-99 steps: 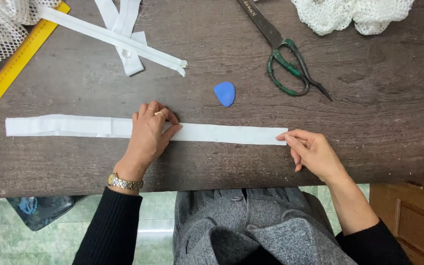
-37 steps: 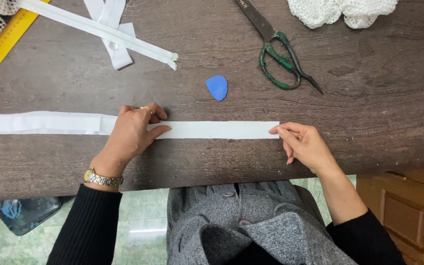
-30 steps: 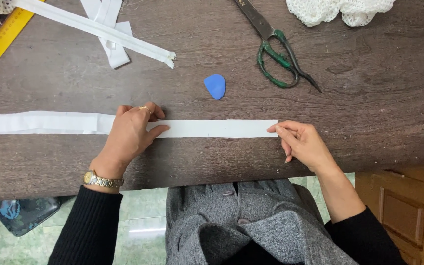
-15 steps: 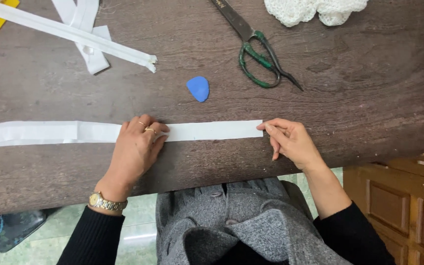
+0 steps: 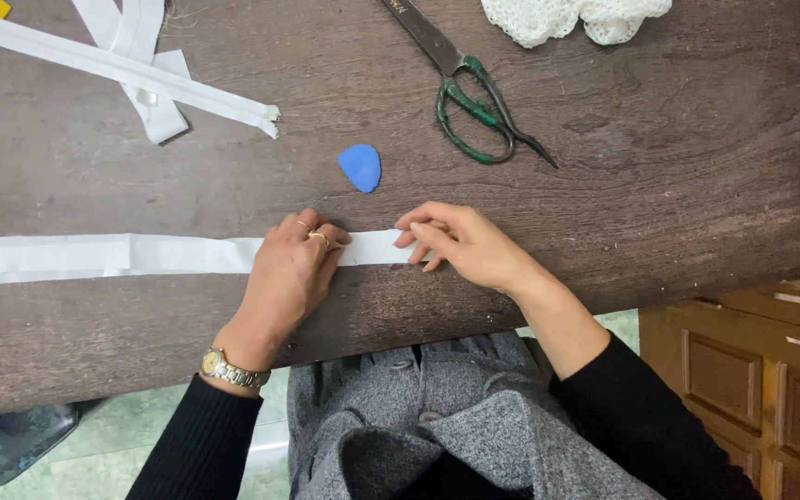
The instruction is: The person measures a white fabric strip using a yellow ruler and marks it with a blue tailor's chalk. The person repeatedly aligns the ruler along the strip and makes marks at various intervals. Scissors and other fabric pieces are visible on the table but not used.
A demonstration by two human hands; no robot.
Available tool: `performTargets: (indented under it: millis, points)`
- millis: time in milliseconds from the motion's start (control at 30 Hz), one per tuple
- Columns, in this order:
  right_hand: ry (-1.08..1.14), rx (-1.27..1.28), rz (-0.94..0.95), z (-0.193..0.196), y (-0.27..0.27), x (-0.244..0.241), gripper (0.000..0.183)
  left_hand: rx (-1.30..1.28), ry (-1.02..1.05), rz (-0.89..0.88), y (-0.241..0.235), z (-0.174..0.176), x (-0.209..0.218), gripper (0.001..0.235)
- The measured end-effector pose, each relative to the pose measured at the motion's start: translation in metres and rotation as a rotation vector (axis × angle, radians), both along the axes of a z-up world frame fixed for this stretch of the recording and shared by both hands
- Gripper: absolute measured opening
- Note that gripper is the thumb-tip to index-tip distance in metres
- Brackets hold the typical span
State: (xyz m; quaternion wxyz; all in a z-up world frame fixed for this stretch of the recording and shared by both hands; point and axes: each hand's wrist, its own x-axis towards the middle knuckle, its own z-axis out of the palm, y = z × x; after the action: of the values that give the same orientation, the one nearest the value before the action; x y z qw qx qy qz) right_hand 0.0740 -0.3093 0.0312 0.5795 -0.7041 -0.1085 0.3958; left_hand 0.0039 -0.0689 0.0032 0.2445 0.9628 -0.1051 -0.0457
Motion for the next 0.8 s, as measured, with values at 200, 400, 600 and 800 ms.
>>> performTargets:
  millis: [200,400,600,800]
  points:
    - [-0.004,-0.083,0.057,0.001,-0.009,0.000,0.028,-0.002,0.033,0.010,0.000,-0.001,-0.002,0.013]
    - [0.021,-0.152,0.061,0.008,-0.030,0.000,0.028,-0.023,0.052,0.002,0.000,0.003,-0.002,0.013]
    - [0.015,-0.160,-0.114,0.006,-0.043,-0.001,0.028,-0.184,0.030,0.089,0.033,0.028,0.005,0.016]
    - [-0.029,-0.135,-0.306,0.014,-0.034,-0.002,0.025,0.106,-0.315,0.518,0.229,-0.019,0.004,0.023]
